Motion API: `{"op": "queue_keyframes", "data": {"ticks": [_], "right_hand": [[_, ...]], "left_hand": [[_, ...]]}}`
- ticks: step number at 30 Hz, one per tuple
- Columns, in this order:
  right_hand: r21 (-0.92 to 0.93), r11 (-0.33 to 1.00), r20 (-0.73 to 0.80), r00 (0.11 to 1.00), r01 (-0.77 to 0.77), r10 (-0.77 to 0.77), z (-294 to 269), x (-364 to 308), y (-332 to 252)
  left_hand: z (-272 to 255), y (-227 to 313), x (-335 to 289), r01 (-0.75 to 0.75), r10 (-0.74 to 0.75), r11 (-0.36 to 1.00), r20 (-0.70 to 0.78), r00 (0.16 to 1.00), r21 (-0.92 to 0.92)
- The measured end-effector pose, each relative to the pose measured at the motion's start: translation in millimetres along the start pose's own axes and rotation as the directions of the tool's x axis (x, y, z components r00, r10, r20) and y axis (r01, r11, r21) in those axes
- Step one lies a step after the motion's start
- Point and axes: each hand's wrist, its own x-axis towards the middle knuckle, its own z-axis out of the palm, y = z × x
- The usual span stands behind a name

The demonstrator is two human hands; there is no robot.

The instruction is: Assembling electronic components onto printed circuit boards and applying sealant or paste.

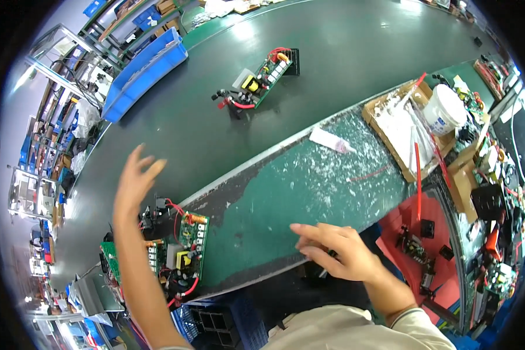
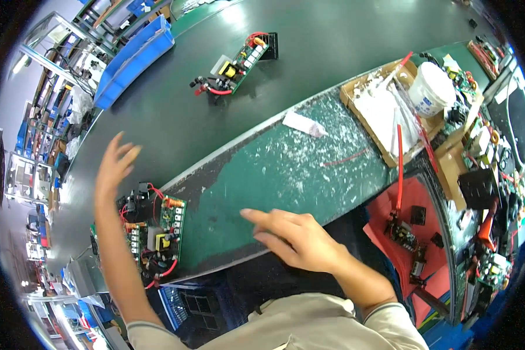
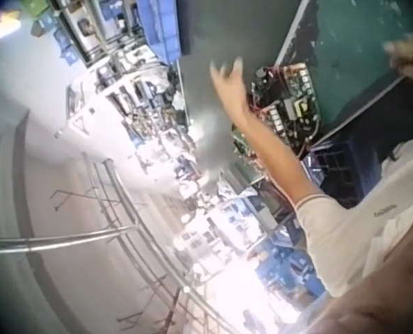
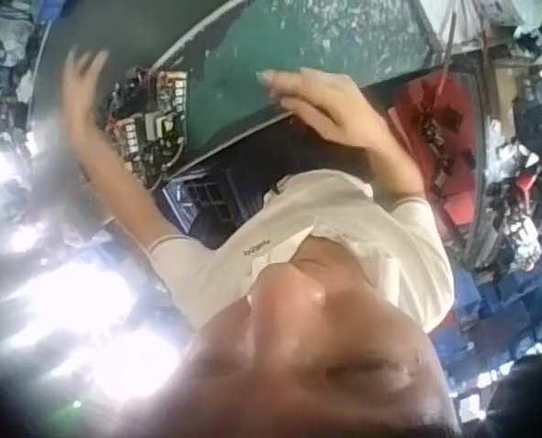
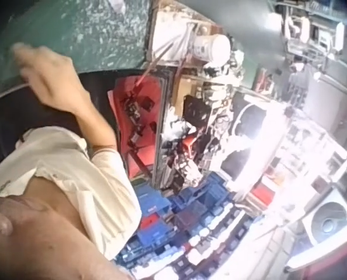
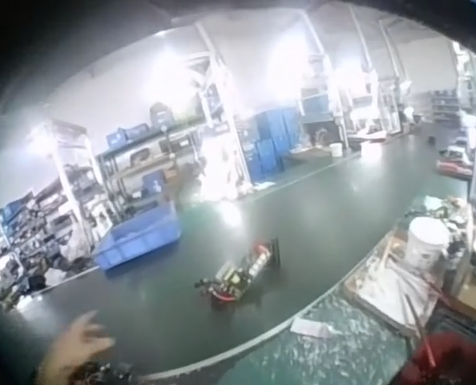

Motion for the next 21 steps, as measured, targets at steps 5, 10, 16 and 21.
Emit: {"op": "queue_keyframes", "data": {"ticks": [5,10,16,21], "right_hand": [[-0.010,0.977,0.076,0.974,-0.213,0.213,10,-13,50],[-0.060,0.956,0.125,0.948,-0.288,0.294,-4,-16,79],[-0.063,0.951,-0.068,0.952,-0.301,0.297,5,-12,98],[-0.014,0.947,-0.003,0.947,-0.321,0.321,-2,-5,98]], "left_hand": [[129,46,123,0.262,-0.227,0.934,0.165,0.960,-0.244],[175,53,177,0.341,-0.316,0.899,0.132,0.939,-0.273],[175,40,184,0.218,-0.218,0.881,0.049,0.975,-0.420],[123,44,158,0.160,-0.176,0.803,0.028,0.984,-0.575]]}}
